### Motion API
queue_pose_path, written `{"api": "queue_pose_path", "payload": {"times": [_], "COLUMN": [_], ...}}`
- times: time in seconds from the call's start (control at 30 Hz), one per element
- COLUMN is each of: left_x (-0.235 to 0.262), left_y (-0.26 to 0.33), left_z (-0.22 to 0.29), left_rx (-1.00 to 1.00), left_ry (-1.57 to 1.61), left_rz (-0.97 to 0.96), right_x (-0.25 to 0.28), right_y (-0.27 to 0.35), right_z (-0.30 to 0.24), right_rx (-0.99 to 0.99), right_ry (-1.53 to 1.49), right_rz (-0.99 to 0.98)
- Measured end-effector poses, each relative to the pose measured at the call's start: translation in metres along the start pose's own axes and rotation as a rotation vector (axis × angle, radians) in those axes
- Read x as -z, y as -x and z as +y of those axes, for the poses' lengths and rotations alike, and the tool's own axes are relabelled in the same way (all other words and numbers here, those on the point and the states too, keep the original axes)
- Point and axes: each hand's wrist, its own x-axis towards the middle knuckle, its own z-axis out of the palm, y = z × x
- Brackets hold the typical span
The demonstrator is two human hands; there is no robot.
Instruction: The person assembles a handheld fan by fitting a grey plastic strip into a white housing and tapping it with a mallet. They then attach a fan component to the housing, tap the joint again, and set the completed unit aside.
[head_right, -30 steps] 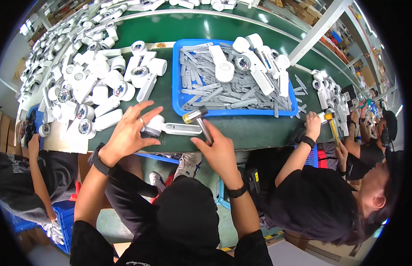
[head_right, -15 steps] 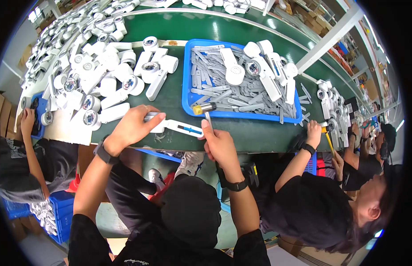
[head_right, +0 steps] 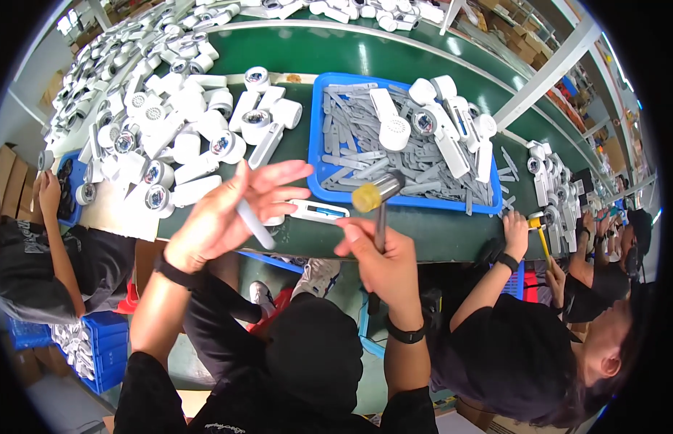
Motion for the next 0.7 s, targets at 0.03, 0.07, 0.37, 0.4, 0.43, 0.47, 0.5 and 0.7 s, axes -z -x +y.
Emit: {"api": "queue_pose_path", "payload": {"times": [0.03, 0.07, 0.37, 0.4, 0.43, 0.47, 0.5, 0.7], "left_x": [-0.004, -0.005, -0.019, -0.011, -0.003, 0.002, 0.009, 0.034], "left_y": [-0.005, -0.008, -0.015, -0.010, -0.005, -0.002, 0.001, -0.003], "left_z": [-0.005, -0.009, -0.023, -0.023, -0.022, -0.021, -0.025, -0.066], "left_rx": [-0.012, -0.002, -0.108, -0.191, -0.273, -0.325, -0.320, -0.449], "left_ry": [0.018, 0.030, -0.138, -0.354, -0.571, -0.941, -0.936, -1.488], "left_rz": [-0.015, -0.045, 0.097, 0.120, 0.144, 0.311, 0.317, 0.255], "right_x": [-0.003, -0.010, -0.031, -0.024, -0.013, -0.002, 0.007, 0.015], "right_y": [-0.003, -0.003, -0.014, -0.016, -0.018, -0.020, -0.023, -0.040], "right_z": [-0.004, -0.009, 0.007, 0.010, 0.017, 0.022, 0.026, 0.047], "right_rx": [-0.010, 0.005, -0.005, 0.013, 0.066, 0.087, 0.109, 0.069], "right_ry": [-0.021, -0.017, -0.024, -0.052, -0.021, 0.013, 0.042, 0.190], "right_rz": [-0.075, -0.122, -0.115, -0.043, 0.005, 0.048, 0.079, -0.009]}}
